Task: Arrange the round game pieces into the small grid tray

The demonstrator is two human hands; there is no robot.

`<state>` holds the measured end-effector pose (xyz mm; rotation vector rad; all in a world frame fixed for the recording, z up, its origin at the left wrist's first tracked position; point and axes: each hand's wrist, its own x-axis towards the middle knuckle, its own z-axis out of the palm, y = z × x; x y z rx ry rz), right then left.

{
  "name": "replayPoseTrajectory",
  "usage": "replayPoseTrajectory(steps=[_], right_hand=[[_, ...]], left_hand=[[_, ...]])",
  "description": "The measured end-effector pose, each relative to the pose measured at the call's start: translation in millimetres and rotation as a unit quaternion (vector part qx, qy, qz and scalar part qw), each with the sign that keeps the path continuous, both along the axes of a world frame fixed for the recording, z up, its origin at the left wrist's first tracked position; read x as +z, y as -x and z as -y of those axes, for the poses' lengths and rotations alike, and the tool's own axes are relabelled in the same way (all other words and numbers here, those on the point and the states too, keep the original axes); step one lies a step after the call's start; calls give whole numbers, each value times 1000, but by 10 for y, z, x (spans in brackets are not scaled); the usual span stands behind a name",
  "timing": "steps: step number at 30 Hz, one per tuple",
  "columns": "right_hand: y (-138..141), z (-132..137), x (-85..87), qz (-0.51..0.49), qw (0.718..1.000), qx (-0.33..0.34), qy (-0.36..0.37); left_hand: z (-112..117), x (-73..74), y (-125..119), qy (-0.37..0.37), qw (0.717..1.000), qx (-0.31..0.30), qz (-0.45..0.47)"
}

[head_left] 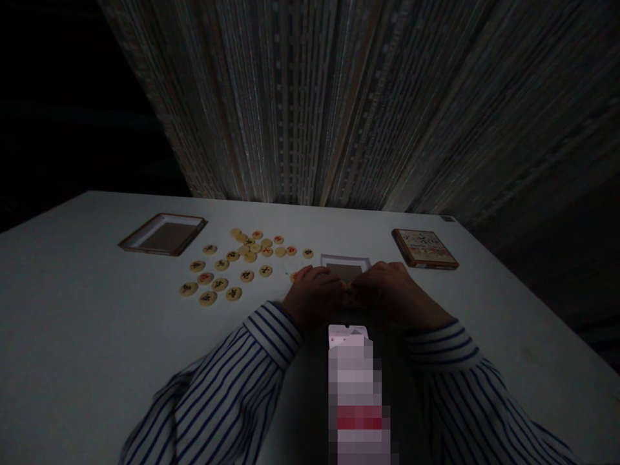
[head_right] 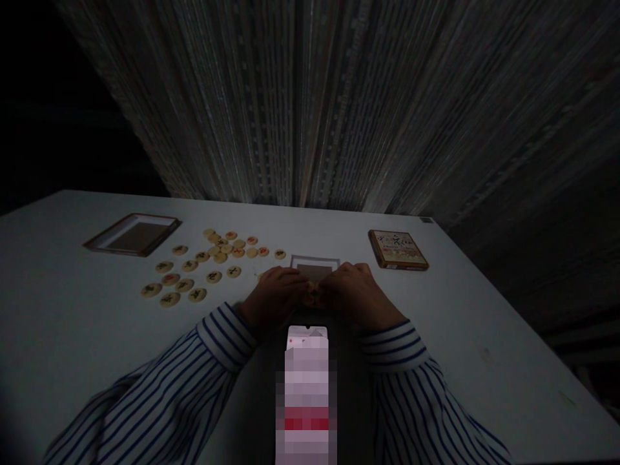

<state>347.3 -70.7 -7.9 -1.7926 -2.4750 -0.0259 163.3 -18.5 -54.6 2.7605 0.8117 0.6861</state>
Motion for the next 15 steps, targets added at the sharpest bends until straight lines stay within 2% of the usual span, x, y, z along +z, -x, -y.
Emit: replayPoseTrajectory(steps=[15], right_hand=[[-21,-19,-42,9,1000,-2,-7]], left_hand=[[-6,17,-2,1,1000,-1,-4]])
